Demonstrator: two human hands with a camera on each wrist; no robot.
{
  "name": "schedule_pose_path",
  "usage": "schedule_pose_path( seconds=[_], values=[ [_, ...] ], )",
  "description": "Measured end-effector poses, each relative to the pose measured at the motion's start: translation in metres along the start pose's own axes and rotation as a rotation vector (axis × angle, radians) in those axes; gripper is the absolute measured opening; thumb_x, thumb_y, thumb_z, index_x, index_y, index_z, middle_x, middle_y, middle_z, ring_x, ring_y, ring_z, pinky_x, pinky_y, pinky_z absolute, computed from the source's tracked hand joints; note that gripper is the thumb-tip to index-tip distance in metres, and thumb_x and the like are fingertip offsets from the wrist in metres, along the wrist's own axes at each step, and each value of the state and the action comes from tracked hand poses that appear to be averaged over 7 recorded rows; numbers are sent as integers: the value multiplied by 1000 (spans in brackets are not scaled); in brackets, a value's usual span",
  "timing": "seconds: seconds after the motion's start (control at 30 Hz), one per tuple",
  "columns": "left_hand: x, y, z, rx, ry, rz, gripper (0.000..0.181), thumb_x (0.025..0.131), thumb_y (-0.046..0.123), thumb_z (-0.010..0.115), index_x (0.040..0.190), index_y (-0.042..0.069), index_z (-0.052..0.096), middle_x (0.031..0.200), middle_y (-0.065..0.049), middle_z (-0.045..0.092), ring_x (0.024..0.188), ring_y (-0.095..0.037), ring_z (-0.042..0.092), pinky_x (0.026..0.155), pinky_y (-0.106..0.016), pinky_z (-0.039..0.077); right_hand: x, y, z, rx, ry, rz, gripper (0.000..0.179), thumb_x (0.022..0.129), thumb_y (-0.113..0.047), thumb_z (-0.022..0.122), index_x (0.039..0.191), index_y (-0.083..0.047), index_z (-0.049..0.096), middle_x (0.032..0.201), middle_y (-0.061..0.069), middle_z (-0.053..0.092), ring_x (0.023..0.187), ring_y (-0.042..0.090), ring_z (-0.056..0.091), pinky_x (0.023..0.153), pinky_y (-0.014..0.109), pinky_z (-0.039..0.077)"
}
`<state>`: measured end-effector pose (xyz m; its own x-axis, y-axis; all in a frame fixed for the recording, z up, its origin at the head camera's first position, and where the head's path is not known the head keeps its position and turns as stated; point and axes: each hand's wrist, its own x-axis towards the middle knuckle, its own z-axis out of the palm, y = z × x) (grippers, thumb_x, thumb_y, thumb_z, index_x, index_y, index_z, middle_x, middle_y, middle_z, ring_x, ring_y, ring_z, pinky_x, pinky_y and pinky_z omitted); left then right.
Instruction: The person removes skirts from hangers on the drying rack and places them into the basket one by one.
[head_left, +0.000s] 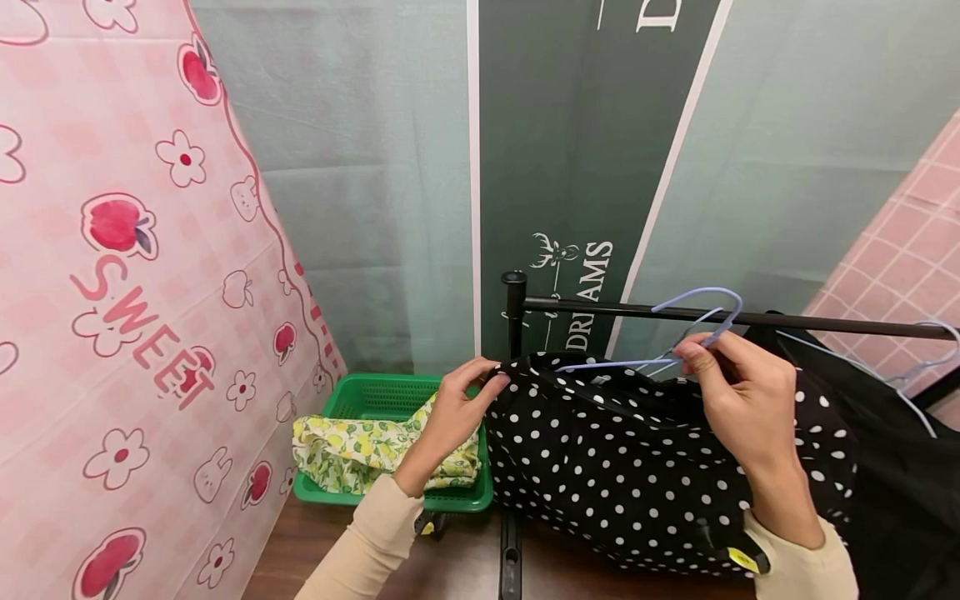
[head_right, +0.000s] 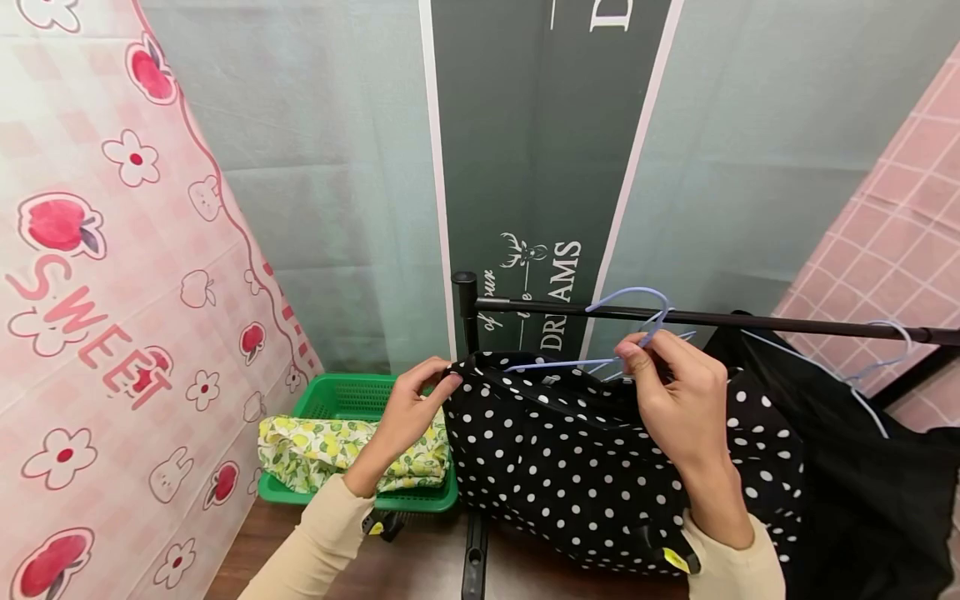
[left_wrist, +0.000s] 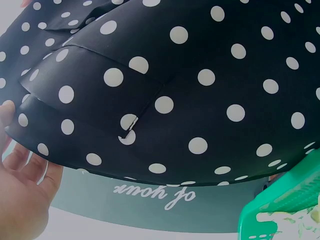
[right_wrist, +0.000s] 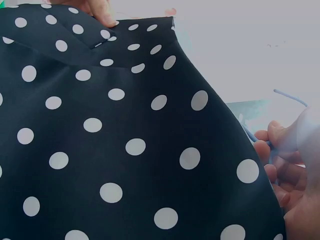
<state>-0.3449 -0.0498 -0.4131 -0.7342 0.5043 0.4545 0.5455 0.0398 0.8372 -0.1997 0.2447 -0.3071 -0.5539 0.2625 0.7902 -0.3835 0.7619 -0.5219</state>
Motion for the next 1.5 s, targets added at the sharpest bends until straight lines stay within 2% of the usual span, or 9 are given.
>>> schedule_pose_path(
  seconds=[0.23,0.4,0.63,0.83,1.07,1.33,1.5],
  values=[
    [0,0,-8,-7,27,24,14,107,18,68,115,18,78,107,-1,75,91,-12,68,79,-31,59,1,-1,6,17,-15,-15,17,86,19,75,88,2,79,83,-23,66,67,-7,56,59,9,38],
    [1,1,-14,-8,44,46,13,107,16,67,114,17,78,106,-2,74,91,-12,68,80,-31,59,1,-4,11,19,-20,-7,18,86,18,75,88,1,80,84,-23,67,70,-9,59,60,8,39],
    [1,0,-23,7,76,58,12,106,14,68,112,17,78,103,-2,74,89,-11,66,78,-31,57,5,-6,20,30,-28,-34,18,86,17,76,88,0,79,80,-13,68,67,-8,56,60,10,38],
    [0,-1,-30,0,92,36,12,106,14,67,112,16,77,103,-3,73,88,-12,66,76,-30,55,9,-7,28,33,-44,-42,18,87,17,75,89,-1,80,80,-10,70,70,-9,59,60,8,39],
    [0,-1,-38,-19,111,29,15,107,11,66,117,14,77,106,-6,73,89,-13,66,77,-29,54,13,-9,37,18,-66,-54,17,87,14,77,90,-3,79,75,5,69,66,-6,55,60,11,37],
    [5,1,-48,15,165,56,15,106,10,67,117,13,76,103,-7,72,89,-14,66,80,-29,55,18,-13,48,61,-83,-51,16,90,13,76,93,-3,79,79,5,71,72,-5,61,66,8,43],
    [5,1,-55,38,189,54,15,106,11,67,118,13,76,104,-6,72,89,-13,66,80,-27,54,20,-14,55,63,-97,-59,15,90,10,78,92,-5,78,79,3,72,74,-5,59,68,10,42]
  ],
)
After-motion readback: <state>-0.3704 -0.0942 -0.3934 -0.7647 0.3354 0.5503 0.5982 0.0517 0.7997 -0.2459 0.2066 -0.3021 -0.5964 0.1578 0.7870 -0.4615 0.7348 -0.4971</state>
